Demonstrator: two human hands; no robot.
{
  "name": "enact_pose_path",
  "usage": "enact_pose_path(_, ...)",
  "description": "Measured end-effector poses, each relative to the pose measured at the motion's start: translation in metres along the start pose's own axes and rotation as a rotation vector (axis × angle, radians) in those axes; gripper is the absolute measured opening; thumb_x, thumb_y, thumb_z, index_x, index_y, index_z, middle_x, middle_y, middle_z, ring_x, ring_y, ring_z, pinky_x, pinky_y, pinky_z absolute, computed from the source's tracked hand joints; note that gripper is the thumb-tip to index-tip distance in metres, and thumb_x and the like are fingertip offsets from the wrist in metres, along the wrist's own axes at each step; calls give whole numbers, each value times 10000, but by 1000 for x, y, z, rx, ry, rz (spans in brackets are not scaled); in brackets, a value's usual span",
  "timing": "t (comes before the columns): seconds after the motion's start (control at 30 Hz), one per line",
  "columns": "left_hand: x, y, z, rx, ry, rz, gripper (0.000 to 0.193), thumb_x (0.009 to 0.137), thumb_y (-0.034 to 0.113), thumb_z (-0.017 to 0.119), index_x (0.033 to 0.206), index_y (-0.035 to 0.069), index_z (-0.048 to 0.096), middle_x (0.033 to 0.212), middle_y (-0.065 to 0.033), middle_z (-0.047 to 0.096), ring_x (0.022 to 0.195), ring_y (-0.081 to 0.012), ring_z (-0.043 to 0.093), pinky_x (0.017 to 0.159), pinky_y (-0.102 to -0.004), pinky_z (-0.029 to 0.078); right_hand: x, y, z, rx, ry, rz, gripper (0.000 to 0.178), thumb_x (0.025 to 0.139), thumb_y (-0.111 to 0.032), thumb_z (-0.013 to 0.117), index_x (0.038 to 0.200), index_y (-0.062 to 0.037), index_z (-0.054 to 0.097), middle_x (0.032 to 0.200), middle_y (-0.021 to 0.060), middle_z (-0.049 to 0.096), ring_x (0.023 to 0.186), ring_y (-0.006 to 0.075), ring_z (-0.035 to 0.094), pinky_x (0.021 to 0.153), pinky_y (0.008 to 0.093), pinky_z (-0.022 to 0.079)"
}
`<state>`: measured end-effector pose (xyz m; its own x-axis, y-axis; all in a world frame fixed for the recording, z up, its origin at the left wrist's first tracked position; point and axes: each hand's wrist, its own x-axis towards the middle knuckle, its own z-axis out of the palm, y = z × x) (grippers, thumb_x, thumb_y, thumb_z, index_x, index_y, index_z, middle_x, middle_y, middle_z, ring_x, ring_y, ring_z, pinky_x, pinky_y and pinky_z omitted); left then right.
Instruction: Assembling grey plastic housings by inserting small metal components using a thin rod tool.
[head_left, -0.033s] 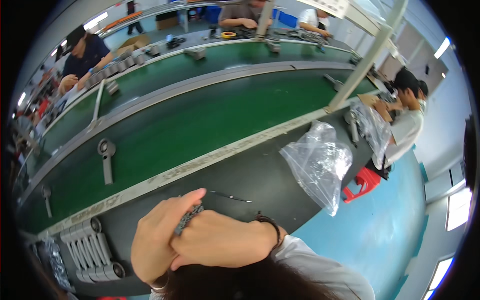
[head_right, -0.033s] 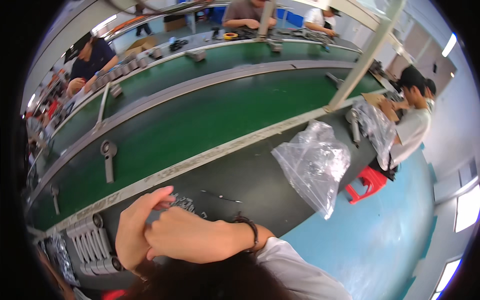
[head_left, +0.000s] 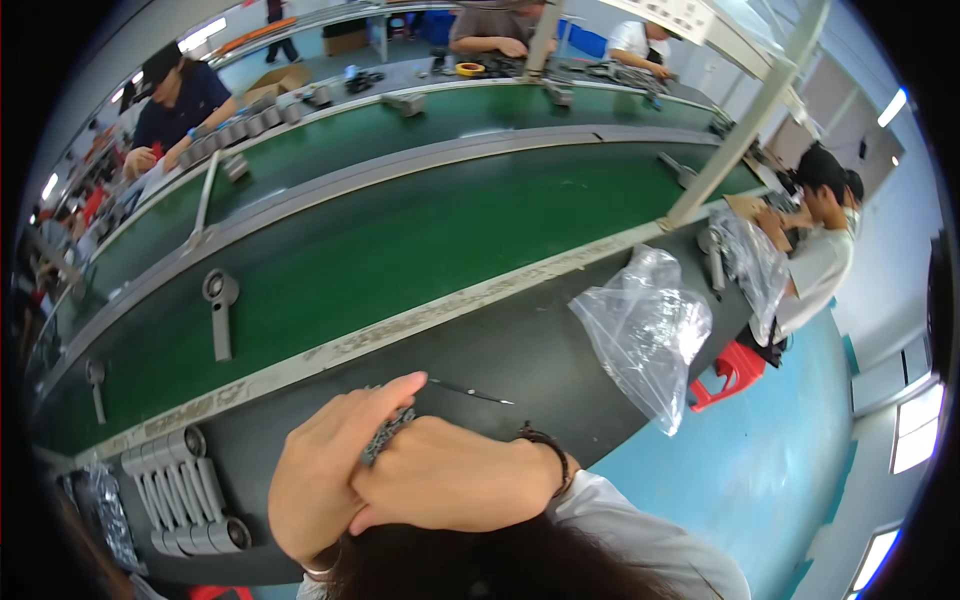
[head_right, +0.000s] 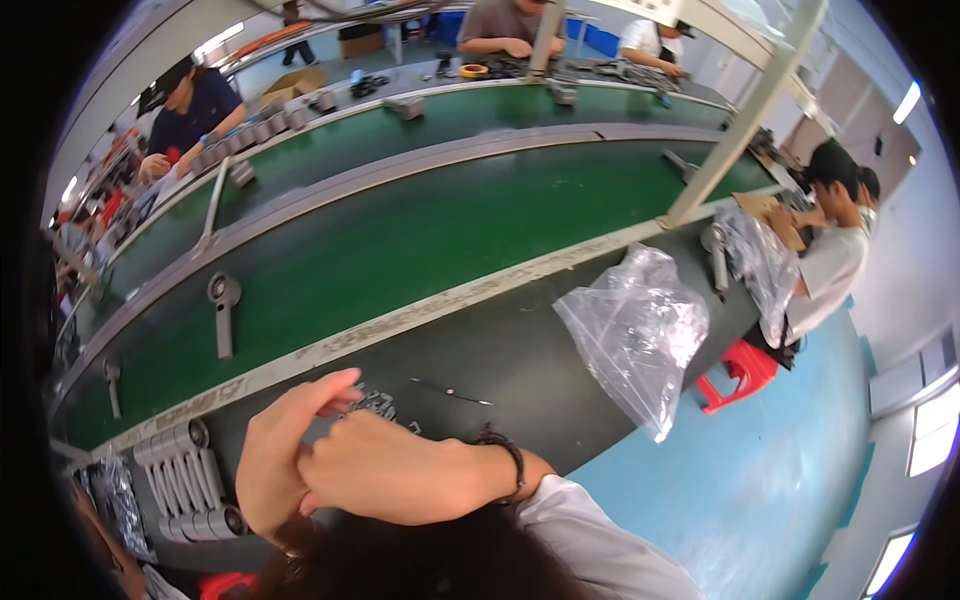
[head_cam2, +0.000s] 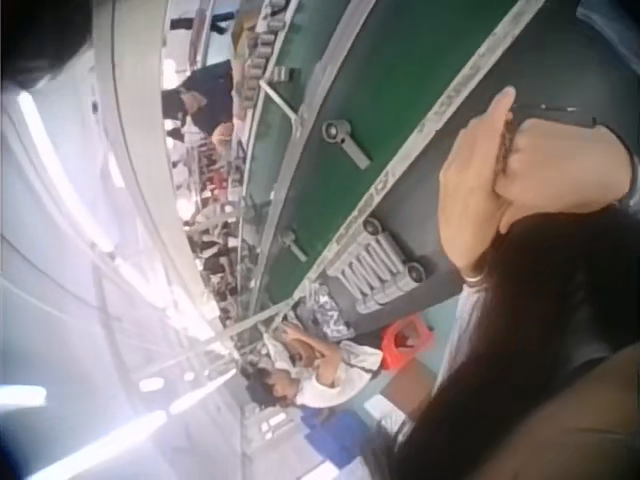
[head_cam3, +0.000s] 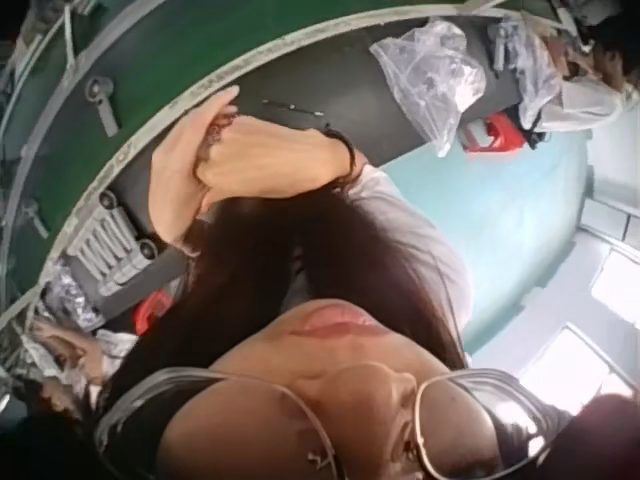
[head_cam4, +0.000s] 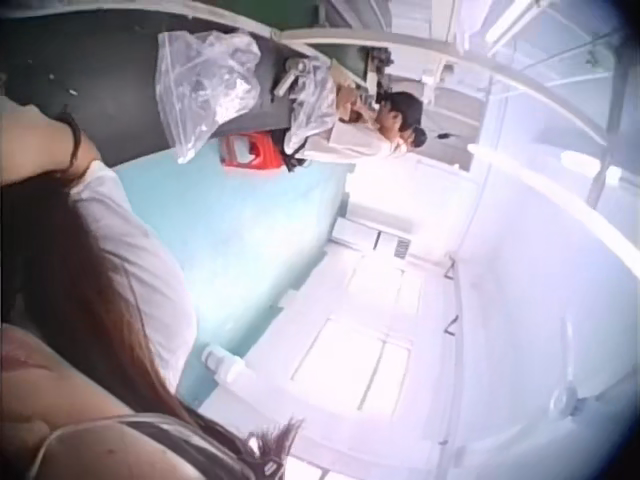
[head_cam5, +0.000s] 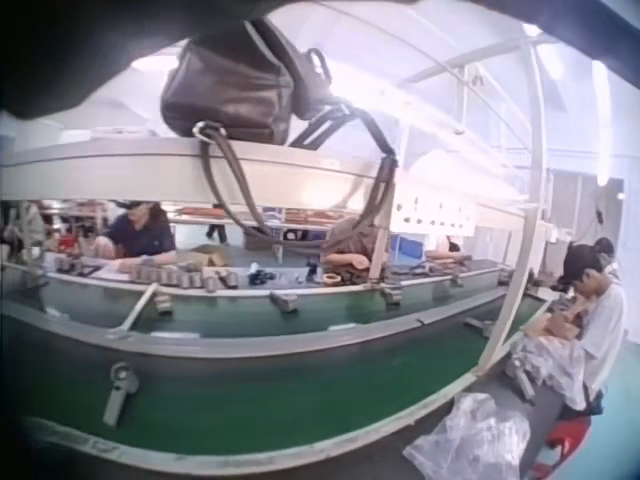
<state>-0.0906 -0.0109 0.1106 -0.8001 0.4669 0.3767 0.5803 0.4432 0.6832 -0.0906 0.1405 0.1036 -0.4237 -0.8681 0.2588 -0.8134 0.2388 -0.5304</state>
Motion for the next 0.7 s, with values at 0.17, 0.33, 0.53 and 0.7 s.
enact_pose_path(0.17,-9,-19,-9,111,-161,-66,564,642,58,607,1202,87,540,842,-94,586,761,-300,551,664,-366,462,10,7,12,-64,-91,99,433,893,-323,541,673,49,520,616,172,554,548,324,555,501,380,443)
enact_pose_path(0.33,-14,-22,-14,133,-189,-136,531,670,55,573,1200,75,537,901,-92,589,804,-301,542,697,-378,454,19,4,6,-99,-225,124,413,889,-304,552,707,65,517,605,170,552,543,323,556,495,382,443)
enact_pose_path(0.53,-11,-17,-11,164,-210,-125,540,660,49,582,1198,77,539,936,-84,588,823,-299,549,705,-377,460,9,12,17,-78,-153,64,300,865,-170,572,730,90,509,661,187,568,620,324,579,553,374,460)
enact_pose_path(0.7,-12,-18,-9,146,-164,-110,562,644,-17,546,1197,82,544,937,-119,607,833,-326,556,720,-372,461,9,6,10,-198,-206,42,141,661,1,566,771,81,532,740,191,579,731,312,584,657,354,473)
